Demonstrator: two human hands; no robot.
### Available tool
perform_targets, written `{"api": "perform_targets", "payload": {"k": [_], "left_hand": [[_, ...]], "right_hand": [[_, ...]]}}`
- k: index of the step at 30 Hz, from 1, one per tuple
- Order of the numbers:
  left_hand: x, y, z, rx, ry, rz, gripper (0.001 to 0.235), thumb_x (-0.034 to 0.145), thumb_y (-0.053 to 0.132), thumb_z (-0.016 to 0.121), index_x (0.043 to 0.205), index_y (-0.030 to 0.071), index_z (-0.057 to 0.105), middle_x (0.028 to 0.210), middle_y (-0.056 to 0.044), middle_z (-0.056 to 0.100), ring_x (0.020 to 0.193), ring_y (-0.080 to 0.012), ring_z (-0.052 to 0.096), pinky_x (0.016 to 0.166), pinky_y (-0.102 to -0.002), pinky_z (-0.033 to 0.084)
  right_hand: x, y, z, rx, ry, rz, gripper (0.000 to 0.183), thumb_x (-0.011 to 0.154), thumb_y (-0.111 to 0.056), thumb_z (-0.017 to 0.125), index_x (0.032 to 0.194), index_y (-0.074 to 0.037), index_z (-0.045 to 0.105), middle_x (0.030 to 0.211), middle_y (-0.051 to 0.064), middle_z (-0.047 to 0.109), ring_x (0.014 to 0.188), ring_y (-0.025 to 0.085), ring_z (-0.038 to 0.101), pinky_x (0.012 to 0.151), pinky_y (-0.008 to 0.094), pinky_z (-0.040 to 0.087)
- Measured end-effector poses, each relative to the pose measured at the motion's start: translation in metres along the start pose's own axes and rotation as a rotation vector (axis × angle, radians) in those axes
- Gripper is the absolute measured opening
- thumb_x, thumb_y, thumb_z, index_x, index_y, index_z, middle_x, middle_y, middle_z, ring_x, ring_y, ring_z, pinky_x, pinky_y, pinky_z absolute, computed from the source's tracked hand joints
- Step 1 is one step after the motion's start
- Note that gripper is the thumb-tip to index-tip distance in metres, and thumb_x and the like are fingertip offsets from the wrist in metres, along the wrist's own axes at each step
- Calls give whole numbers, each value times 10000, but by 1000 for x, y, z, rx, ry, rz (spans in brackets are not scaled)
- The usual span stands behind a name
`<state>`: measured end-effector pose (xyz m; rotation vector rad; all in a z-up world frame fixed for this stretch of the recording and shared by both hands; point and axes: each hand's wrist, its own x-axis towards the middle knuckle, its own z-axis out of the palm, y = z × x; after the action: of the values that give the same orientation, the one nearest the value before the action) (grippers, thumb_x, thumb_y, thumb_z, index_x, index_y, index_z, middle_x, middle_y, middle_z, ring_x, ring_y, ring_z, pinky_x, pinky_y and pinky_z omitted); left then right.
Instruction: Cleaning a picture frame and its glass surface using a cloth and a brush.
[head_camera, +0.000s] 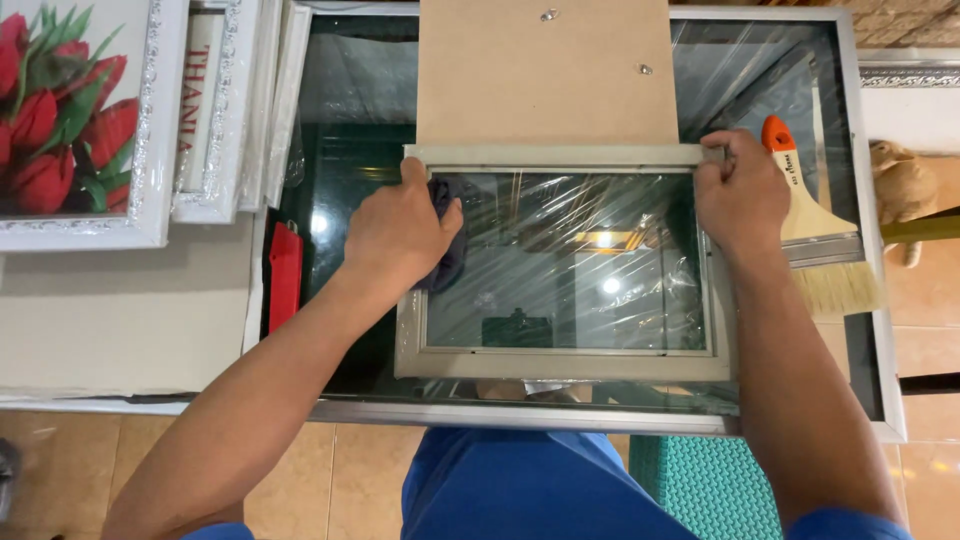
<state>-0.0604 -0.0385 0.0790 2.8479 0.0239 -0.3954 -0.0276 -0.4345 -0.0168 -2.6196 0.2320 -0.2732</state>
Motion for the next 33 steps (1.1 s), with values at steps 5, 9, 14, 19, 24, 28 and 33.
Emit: {"api": "perform_targets", "payload": {"k": [5,9,14,19,24,28,33], "left_hand": [[3,59,27,7,66,92,427,1040,431,469,1196,33,460,847,-225,733,762,-441,737,666,-541,587],[10,137,69,-82,9,264,332,1012,392,443,1135,84,444,874,-232,754,850,-465,763,760,-573,596],[24,212,112,-205,23,407,377,1001,454,356,1102,95,413,843,-199,756,834,-464,766,772,-604,591],[19,179,89,-270,-10,417,528,975,579,276,1099,91,436,866,-223,748,864,-483,759,767,-631,569],[-14,59,15,-27,-2,153,453,1001,494,424,1203,99,517,891,-242,754,885,-485,752,729,-592,578],[-26,3,21,140,36,46,518,1003,567,423,1200,97,514,857,-252,745,841,-481,753,732,-578,589],[-23,72,53,27,-5,129,413,1016,464,390,1169,81,410,839,-226,756,818,-478,757,748,-581,585]], "right_hand": [[-5,-11,0,19,88,-59,279,946,-165,605,1195,-181,730,801,40,609,792,281,611,744,437,478],[-4,-12,-4,14,50,-8,273,961,-236,588,1185,-239,745,810,121,615,943,425,677,867,567,511],[-1,1,-3,29,48,-16,244,995,-288,619,1202,-281,748,797,92,644,917,393,688,859,551,533],[-1,-1,-2,-39,50,-53,210,1040,-305,652,1219,-290,760,821,101,678,927,397,701,831,558,547],[-4,-2,-1,-154,92,-215,224,1121,-241,618,1268,-187,778,925,151,653,929,443,681,817,536,543],[4,17,19,-181,182,-238,176,1098,-259,685,1220,-180,785,916,159,626,943,464,670,834,568,517],[7,20,21,-164,134,-183,144,1094,-277,633,1185,-228,732,966,127,630,984,457,636,874,567,446]]}}
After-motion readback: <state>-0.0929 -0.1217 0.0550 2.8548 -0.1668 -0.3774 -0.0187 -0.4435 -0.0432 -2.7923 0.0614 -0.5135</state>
